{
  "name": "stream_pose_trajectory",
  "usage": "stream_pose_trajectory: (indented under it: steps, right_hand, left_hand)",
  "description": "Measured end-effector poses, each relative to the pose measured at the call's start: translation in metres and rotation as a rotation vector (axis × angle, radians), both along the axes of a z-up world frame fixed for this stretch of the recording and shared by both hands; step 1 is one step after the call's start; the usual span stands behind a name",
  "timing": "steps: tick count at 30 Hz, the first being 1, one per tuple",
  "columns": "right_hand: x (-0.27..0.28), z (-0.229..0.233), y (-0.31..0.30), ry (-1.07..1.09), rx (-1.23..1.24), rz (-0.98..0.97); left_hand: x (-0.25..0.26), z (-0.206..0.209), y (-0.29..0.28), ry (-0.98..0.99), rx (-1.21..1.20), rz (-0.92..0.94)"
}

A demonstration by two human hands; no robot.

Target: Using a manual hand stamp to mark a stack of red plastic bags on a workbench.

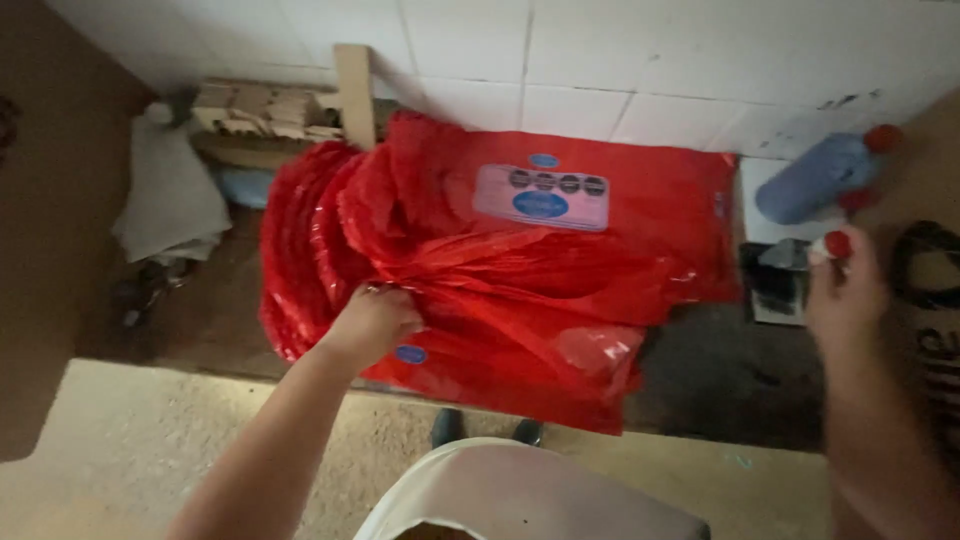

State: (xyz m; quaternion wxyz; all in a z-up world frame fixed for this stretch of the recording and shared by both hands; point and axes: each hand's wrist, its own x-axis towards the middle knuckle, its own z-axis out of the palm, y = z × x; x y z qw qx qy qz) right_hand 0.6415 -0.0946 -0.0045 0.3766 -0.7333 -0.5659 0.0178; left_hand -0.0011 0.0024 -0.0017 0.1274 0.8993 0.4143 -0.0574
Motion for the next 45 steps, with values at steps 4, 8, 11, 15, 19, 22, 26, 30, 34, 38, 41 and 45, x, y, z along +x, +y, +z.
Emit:
stream_pose_trajectory:
  steps: [4, 8, 11, 15, 19, 22, 26, 30, 34, 38, 41, 45]
  right_hand:
    - [-0.004, 0.022, 0.0, 0.027, 0.134, -0.007]
    - [-0.102, 0.067, -0.016, 0.272, 0.27, -0.102]
    - [-0.214, 0.094, -0.039, 0.153, 0.255, -0.078]
    - [-0.353, 0.075, -0.035, 0.242, 0.026, 0.342]
    - [-0.422, 0.024, -0.001, -0.005, 0.233, 0.453]
    - [-0.44, 0.002, 0.012, -0.084, 0.174, 0.396]
    - [-0.43, 0.034, 0.033, 0.207, 0.045, 0.451]
    - [-0.422, 0.09, 0.023, 0.542, 0.022, 0.258]
    - [-0.429, 0.147, -0.003, 0.692, 0.015, 0.015]
    - [-0.433, 0.123, -0.024, 0.71, -0.023, -0.058]
    - [-0.44, 0.091, -0.036, 0.633, -0.081, -0.038]
    - [-0.466, 0.047, -0.033, 0.407, 0.048, 0.141]
  left_hand:
    - [0.004, 0.017, -0.001, -0.082, 0.001, -0.025]
    - [0.0, -0.003, -0.002, -0.301, 0.277, -0.044]
    - [0.005, -0.005, 0.001, -0.496, 0.37, 0.02]
    - [0.011, -0.054, 0.019, -0.358, 0.578, 0.128]
    - [0.0, -0.067, 0.018, -0.3, 0.569, 0.09]
    - [-0.009, -0.051, 0.012, -0.281, 0.489, 0.035]
    - [-0.023, 0.006, -0.003, -0.197, 0.103, -0.138]
    - [-0.028, -0.047, 0.011, -0.289, 0.235, -0.21]
    - [-0.027, -0.075, 0.017, -0.461, 0.304, -0.214]
    - [-0.026, -0.096, 0.018, -0.524, 0.379, -0.193]
    - [-0.027, -0.088, 0.019, -0.61, 0.372, -0.204]
    - [-0.023, -0.097, 0.027, -0.48, 0.451, -0.163]
